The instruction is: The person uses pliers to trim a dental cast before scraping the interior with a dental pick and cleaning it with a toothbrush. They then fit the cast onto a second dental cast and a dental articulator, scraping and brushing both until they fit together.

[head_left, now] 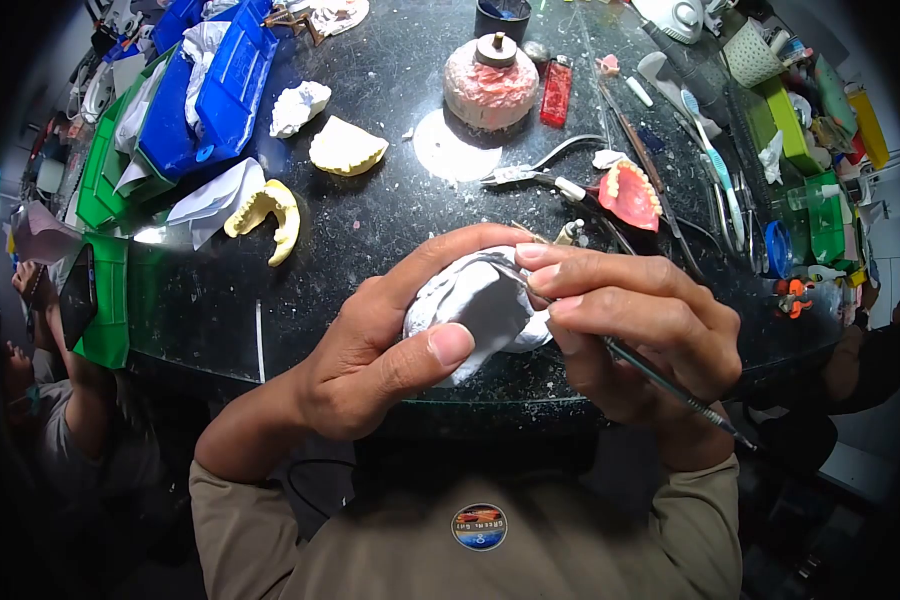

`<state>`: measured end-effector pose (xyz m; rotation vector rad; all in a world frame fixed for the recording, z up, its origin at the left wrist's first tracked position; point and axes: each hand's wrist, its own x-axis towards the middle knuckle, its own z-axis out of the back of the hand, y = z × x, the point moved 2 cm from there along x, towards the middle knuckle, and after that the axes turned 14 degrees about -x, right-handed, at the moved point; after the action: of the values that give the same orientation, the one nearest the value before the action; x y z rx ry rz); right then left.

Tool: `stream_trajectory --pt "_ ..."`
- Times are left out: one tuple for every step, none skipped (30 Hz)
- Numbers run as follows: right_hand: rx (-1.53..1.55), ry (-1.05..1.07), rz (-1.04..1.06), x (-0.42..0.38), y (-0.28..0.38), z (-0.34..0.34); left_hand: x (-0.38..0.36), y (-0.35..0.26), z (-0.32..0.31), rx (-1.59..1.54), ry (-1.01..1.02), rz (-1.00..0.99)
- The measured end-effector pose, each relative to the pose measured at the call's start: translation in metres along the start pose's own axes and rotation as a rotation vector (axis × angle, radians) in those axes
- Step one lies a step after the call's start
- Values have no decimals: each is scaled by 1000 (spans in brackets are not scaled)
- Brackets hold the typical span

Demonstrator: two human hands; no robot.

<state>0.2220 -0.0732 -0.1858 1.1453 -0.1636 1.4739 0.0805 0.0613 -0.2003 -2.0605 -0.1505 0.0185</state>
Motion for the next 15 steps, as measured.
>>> stream_trajectory --pt "-18 -2 10 -2 0 -1 0 0 0 14 1 -2" --pt "-41 7 13 -2 1 -1 -1 1 2 28 3 -4" --pt "-63 16 17 -3 2 -1 -1 2 2 41 5 -5" --pt "-91 36 15 -3 5 -1 -1 3 3 41 10 -12" --pt "-111 40 19 -3 6 -1 0 3 3 42 15 -18" --pt "-131 44 23 -3 7 -1 0 3 3 42 20 -23" --pt "-143 32 32 -3 8 -2 0 3 3 29 21 -21" --pt "-134 29 25 -3 8 -2 0 3 2 16 21 -18" --pt "-125 25 19 -3 8 -1 0 3 2 3 21 -17" --pt "-93 28 -3 -3 8 1 1 2 1 22 25 -29" --pt "-72 39 -6 -1 7 2 1 2 1 41 28 -41" --pt "-50 51 -9 1 6 3 2 2 0 59 29 -54" --pt "-28 62 -12 3 4 4 2 2 0 51 26 -58" --pt "-21 65 -18 3 5 3 2 2 0 43 23 -62" --pt "-16 68 -16 3 4 3 2 3 0 34 20 -65"
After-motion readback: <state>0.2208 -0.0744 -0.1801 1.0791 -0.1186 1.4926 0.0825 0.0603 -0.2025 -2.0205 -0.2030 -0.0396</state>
